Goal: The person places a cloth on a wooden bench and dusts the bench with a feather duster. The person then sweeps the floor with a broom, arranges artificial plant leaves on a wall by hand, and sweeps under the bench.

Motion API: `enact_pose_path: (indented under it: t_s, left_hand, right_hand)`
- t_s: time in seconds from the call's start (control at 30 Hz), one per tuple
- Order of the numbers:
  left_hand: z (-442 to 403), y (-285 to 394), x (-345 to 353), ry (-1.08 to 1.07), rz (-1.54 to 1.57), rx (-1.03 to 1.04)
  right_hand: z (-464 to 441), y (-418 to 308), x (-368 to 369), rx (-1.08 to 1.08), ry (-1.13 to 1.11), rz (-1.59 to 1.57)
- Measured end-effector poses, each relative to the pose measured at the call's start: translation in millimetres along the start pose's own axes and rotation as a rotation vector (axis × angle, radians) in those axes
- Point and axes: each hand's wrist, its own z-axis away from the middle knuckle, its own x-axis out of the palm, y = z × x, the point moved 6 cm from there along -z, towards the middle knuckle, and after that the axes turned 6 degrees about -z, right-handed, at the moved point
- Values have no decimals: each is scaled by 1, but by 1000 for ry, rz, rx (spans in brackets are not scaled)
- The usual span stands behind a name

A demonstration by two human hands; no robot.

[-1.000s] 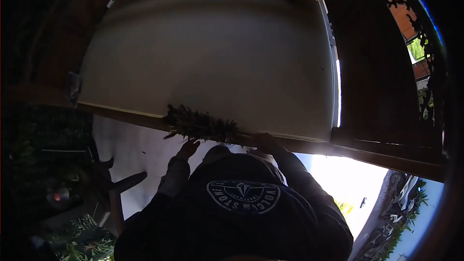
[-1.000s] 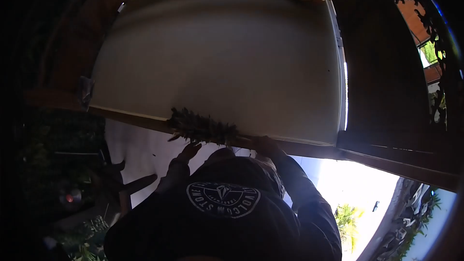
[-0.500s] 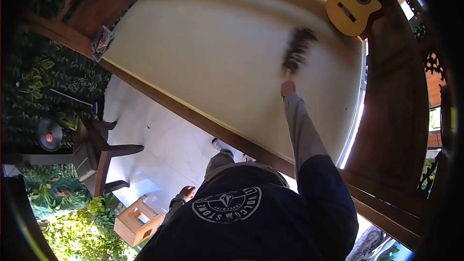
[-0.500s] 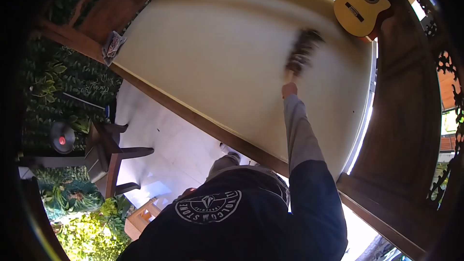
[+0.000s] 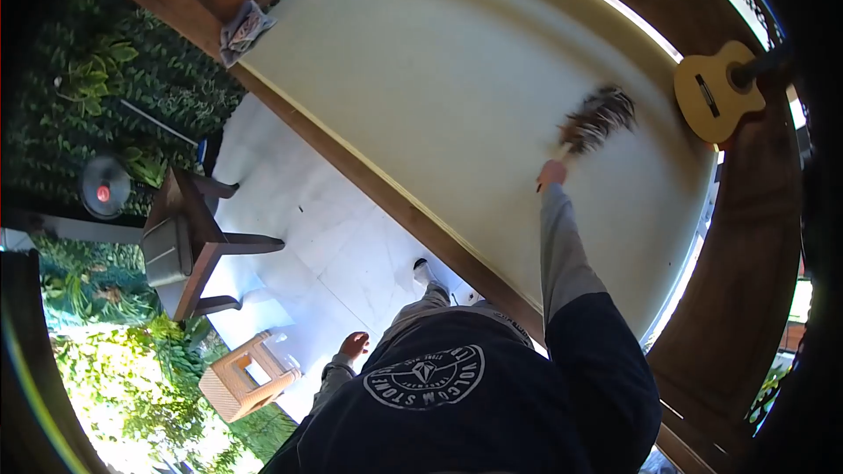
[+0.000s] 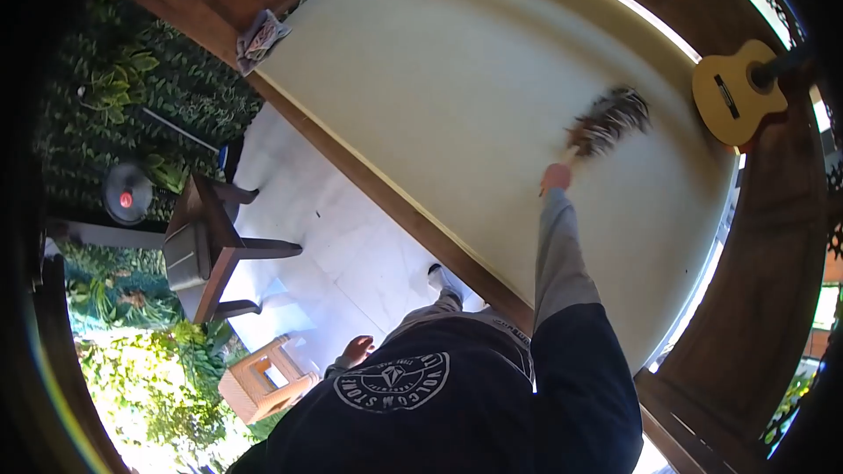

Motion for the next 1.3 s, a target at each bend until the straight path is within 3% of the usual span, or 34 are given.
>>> enact_pose_path:
  t_s: [0.07,0.1,0.13,0.17,0.2,0.27,0.33,0.4,0.43,0.47,0.57,0.6,0.63,0.67,0.7,0.77,0.83,0.87,0.9,0.97,1.07,1.23,1.27,1.3]
  left_hand:
    - [-5,-4,-13,-25,-84,-143]
    - [-16,-14,-20,-29,-68,-162]
    - [-24,-13,-26,-27,-79,-114]
    - [-29,-7,-32,-21,-106,-77]
    - [-35,1,-38,-3,-124,-74]
    - [-39,22,-48,87,-33,1]
    - [-34,41,-60,209,95,154]
    - [-20,49,-67,287,169,172]
    - [-15,46,-68,287,172,208]
    - [-8,42,-68,292,179,248]
    - [11,7,-62,394,291,162]
    - [16,-10,-60,384,259,100]
    - [18,-29,-53,359,290,31]
    - [18,-46,-46,329,323,-35]
    - [17,-58,-45,344,351,-34]
    - [8,-76,-39,262,240,-183]
    - [-1,-62,-52,214,213,-167]
    - [-9,-55,-62,170,162,-139]
    - [-23,-45,-77,291,103,-20]
    - [-43,-18,-112,330,125,-58]
    - [-75,21,-188,436,-32,19]
    - [-85,82,-316,626,10,-69]
    - [-92,88,-336,657,-1,-75]
    - [-98,98,-354,665,12,-75]
  right_hand:
    - [61,-119,48,-347,-314,-549]
    - [142,-190,13,-800,-511,-776]
    - [198,-230,14,-431,-945,-749]
    - [236,-270,1,-547,-1122,-469]
    - [242,-293,7,-566,-1137,-435]
    - [260,-350,13,-1014,-995,-259]
    - [239,-371,30,-938,-961,-541]
    - [221,-374,26,-739,-993,-944]
    - [209,-370,18,-714,-822,-1082]
    - [194,-356,19,-491,-709,-1218]
    - [122,-285,47,-207,-309,-1396]
    - [81,-249,74,-254,-157,-1418]
    - [65,-220,78,-405,17,-1234]
    - [93,-212,67,-230,-294,-1243]
    - [100,-203,62,-118,-311,-1074]
    - [108,-203,50,-86,-385,-1075]
    - [46,-185,70,-411,-120,-190]
    - [51,-195,59,-302,-116,-139]
    - [53,-205,44,-196,-110,-89]
    - [36,-229,51,-229,-514,358]
    - [-12,-279,72,-279,-503,431]
    - [-122,-357,74,-360,-431,566]
    - [-89,-376,55,-370,-430,570]
    - [-11,-456,21,-261,-494,467]
